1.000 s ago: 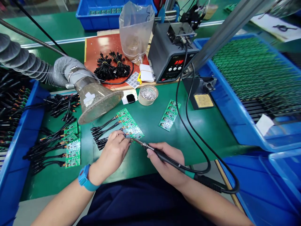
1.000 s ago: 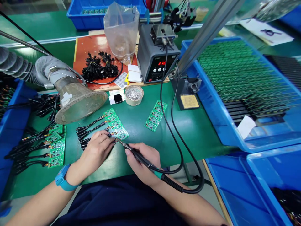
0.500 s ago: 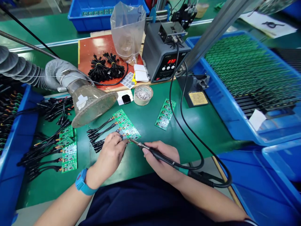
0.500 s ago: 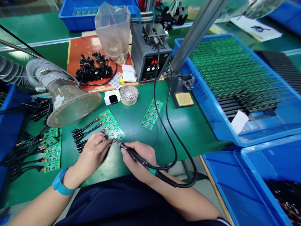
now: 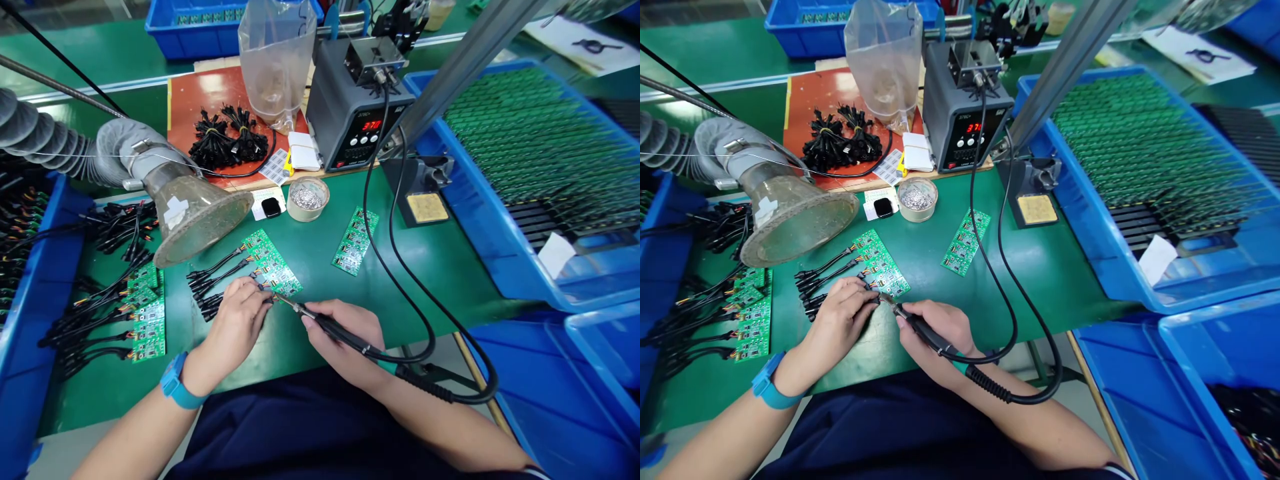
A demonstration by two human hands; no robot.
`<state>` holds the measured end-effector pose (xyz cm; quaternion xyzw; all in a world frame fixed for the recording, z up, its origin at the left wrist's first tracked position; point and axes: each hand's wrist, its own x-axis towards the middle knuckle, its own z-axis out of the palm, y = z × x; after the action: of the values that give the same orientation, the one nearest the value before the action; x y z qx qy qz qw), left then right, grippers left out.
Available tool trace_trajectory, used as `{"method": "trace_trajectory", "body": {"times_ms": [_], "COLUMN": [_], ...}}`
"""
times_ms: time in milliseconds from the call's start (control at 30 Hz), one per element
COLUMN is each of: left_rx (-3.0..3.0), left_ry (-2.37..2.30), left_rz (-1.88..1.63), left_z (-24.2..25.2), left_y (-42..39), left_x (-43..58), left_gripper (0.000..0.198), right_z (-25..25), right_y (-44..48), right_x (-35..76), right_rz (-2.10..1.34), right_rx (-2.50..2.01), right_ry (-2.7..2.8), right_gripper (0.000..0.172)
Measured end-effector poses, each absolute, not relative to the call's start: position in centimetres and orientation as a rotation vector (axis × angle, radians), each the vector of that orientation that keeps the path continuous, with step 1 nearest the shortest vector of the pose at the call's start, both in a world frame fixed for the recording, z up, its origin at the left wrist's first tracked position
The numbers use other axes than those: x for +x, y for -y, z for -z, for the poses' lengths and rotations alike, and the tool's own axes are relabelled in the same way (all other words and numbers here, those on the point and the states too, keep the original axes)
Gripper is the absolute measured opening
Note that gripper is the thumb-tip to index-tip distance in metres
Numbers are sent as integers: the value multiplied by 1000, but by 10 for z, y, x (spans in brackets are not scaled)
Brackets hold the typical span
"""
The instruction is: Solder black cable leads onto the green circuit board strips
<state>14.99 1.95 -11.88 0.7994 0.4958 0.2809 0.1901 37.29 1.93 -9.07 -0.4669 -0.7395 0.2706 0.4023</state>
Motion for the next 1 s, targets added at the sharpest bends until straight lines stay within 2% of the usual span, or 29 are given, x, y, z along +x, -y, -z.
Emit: {"method": "trace_trajectory", "body": {"times_ms": [1000], "left_rx": [2297], "left_ry": [-1376], "left_rz": [-812], "left_z": [121], "left_y": [-20], "left_x": [150], "left_gripper": [18], "right_z": [79], "right_y": [-17], "right_x": [379], "right_rz": [-559], "right_rx": [-1213], "right_ry": [1868], "right_gripper": [7]}}
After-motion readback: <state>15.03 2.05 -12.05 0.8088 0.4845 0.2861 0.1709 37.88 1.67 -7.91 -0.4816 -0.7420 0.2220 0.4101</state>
